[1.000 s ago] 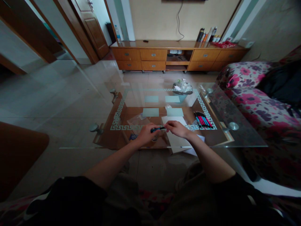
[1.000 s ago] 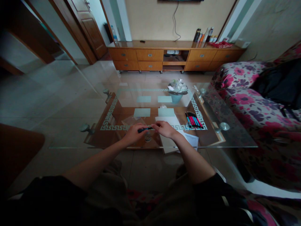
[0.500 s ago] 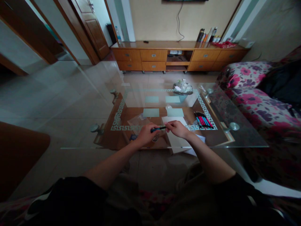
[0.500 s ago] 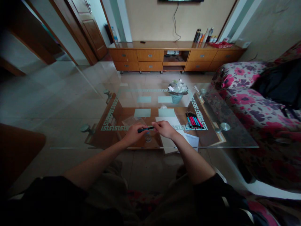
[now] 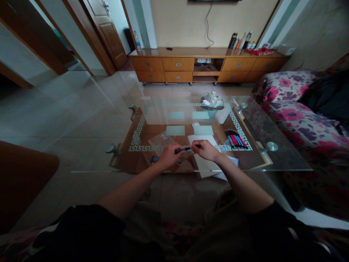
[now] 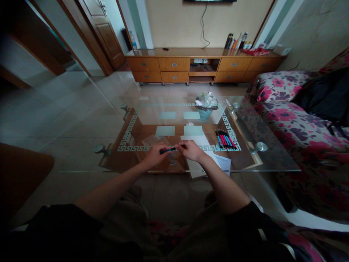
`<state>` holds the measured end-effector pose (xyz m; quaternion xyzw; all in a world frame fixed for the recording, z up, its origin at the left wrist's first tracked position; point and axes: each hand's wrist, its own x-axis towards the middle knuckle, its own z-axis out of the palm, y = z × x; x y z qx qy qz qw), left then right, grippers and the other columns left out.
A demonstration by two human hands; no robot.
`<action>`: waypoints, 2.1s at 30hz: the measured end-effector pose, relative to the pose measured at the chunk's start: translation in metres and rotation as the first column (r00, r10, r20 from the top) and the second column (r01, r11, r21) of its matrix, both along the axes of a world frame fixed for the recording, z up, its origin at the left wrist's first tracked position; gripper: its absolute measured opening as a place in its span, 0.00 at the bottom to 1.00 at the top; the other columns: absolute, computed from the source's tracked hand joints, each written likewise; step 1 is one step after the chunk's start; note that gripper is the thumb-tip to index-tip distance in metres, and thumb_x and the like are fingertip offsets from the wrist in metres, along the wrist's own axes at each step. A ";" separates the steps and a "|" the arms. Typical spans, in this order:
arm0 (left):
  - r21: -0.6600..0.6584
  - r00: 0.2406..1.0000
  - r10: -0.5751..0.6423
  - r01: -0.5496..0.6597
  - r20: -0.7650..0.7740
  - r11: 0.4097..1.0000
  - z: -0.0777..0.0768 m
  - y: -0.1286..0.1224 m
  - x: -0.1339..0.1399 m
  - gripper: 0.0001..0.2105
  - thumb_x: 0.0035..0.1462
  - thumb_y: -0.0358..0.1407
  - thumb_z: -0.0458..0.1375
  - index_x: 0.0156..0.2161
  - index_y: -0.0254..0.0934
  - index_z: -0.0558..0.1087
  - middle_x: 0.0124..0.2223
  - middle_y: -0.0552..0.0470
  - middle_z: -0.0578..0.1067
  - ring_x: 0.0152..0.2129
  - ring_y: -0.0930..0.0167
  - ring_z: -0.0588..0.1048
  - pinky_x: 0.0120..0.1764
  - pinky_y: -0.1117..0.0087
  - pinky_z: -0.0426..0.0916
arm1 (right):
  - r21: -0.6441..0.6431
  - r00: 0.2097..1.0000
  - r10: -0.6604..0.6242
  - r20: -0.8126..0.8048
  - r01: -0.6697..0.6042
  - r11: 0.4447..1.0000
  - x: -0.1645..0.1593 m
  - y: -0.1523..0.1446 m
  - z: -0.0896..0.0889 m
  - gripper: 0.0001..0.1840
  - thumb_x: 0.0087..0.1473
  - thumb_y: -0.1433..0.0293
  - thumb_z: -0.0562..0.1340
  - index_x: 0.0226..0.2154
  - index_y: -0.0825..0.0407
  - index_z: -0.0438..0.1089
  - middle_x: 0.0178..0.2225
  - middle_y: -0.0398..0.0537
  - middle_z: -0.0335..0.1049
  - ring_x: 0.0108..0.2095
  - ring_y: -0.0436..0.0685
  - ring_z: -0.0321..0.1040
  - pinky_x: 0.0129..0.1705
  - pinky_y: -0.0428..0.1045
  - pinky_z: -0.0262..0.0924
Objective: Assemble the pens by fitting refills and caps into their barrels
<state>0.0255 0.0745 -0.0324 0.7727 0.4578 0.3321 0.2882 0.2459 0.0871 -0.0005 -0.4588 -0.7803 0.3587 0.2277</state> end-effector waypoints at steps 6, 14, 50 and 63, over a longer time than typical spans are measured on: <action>-0.004 1.000 -0.003 0.004 0.005 1.000 0.001 -0.001 0.002 0.07 0.57 0.38 0.63 0.37 0.37 0.80 0.32 0.51 0.76 0.30 0.71 0.72 0.35 0.70 0.65 | -0.036 0.998 -0.055 0.017 0.055 0.998 -0.002 -0.003 0.007 0.31 0.61 0.49 0.52 0.17 0.52 0.65 0.15 0.40 0.59 0.19 0.49 0.53 0.25 0.47 0.46; -0.077 0.998 -0.020 0.024 0.054 0.997 -0.001 -0.001 0.003 0.11 0.58 0.41 0.61 0.41 0.37 0.80 0.35 0.50 0.78 0.29 0.71 0.73 0.34 0.71 0.66 | -0.089 0.985 -0.151 -0.087 0.143 0.986 -0.003 0.000 0.003 0.32 0.59 0.47 0.55 0.18 0.53 0.70 0.16 0.42 0.63 0.18 0.48 0.55 0.24 0.46 0.47; 0.141 0.888 -0.412 0.443 -0.203 0.885 0.011 -0.017 0.005 0.18 0.63 0.43 0.56 0.56 0.39 0.68 0.50 0.43 0.72 0.48 0.64 0.73 0.53 0.62 0.68 | -0.060 0.960 -0.158 -0.231 0.148 0.987 -0.010 0.001 -0.007 0.24 0.57 0.49 0.58 0.25 0.53 0.70 0.24 0.43 0.67 0.26 0.50 0.60 0.30 0.46 0.55; 0.114 0.827 -0.398 0.475 -0.397 0.873 0.009 -0.018 0.004 0.32 0.60 0.47 0.58 0.67 0.50 0.54 0.53 0.44 0.69 0.48 0.62 0.73 0.51 0.62 0.68 | -0.323 0.930 -0.233 -0.285 0.136 0.937 0.020 0.008 -0.001 0.17 0.54 0.57 0.62 0.38 0.54 0.71 0.33 0.48 0.72 0.29 0.52 0.68 0.29 0.46 0.63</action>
